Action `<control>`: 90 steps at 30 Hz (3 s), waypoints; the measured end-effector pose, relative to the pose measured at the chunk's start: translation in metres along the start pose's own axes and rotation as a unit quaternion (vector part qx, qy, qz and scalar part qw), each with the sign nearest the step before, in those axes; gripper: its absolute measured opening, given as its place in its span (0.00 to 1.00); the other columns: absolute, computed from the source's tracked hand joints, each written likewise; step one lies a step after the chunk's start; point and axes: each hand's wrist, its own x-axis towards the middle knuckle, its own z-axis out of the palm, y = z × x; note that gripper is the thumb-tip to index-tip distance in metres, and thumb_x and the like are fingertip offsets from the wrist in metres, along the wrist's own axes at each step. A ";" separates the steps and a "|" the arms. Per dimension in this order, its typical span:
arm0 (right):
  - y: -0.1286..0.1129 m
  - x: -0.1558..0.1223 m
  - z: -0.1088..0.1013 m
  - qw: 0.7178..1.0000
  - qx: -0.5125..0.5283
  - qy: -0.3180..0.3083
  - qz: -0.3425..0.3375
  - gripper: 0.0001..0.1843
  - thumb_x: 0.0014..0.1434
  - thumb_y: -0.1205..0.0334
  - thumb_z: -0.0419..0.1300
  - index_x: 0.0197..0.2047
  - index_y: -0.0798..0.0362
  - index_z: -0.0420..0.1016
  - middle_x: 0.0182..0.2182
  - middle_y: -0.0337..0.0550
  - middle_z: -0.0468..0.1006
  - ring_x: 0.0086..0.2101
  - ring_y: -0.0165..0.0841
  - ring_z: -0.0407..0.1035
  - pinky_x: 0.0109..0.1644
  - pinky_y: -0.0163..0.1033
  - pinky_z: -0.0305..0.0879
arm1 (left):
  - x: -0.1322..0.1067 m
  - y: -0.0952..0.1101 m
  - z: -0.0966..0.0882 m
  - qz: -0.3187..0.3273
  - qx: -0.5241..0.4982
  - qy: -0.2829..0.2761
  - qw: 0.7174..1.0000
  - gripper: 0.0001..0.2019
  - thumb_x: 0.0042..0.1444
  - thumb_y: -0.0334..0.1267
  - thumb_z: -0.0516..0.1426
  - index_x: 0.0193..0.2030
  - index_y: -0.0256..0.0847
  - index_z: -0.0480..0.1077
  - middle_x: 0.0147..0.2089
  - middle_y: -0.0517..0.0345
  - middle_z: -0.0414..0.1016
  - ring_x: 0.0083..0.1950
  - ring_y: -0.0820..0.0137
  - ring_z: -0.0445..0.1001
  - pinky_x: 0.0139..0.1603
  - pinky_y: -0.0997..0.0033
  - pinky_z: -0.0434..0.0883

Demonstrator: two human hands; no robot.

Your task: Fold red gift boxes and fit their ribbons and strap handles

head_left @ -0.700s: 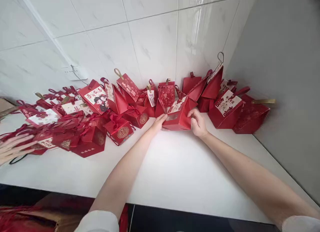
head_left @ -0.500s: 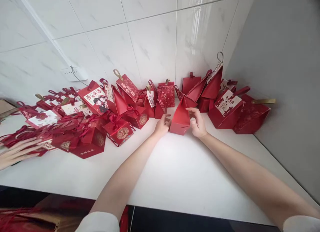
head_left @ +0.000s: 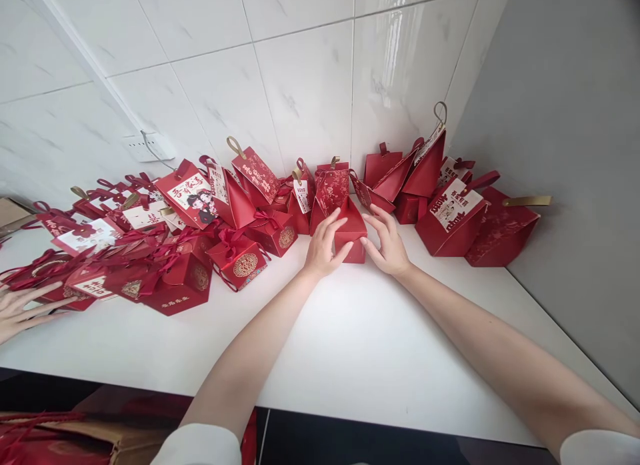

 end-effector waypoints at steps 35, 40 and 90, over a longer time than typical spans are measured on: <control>0.000 -0.005 0.018 0.968 0.167 -0.047 0.183 0.31 0.63 0.47 0.55 0.65 0.46 0.53 0.61 0.53 0.65 0.54 0.42 0.67 0.49 0.50 0.72 | 0.000 0.002 0.006 -0.085 -0.037 0.006 0.996 0.20 0.61 0.48 0.54 0.55 0.40 0.62 0.69 0.41 0.52 0.67 0.59 0.60 0.58 0.59 0.68; 0.017 -0.010 0.022 0.954 0.143 -0.199 0.175 0.36 0.59 0.45 0.59 0.66 0.46 0.55 0.61 0.50 0.66 0.57 0.44 0.65 0.60 0.56 0.63 | 0.000 -0.008 0.002 -0.207 -0.139 0.045 0.967 0.17 0.65 0.50 0.44 0.50 0.43 0.63 0.52 0.50 0.71 0.51 0.66 0.72 0.50 0.65 0.72; -0.026 0.002 0.015 0.986 0.091 0.086 0.114 0.15 0.63 0.56 0.57 0.53 0.46 0.63 0.59 0.52 0.63 0.59 0.43 0.61 0.57 0.54 0.66 | -0.001 -0.003 0.007 -0.135 -0.080 0.088 0.984 0.20 0.65 0.47 0.47 0.60 0.43 0.60 0.60 0.45 0.64 0.60 0.62 0.66 0.55 0.61 0.70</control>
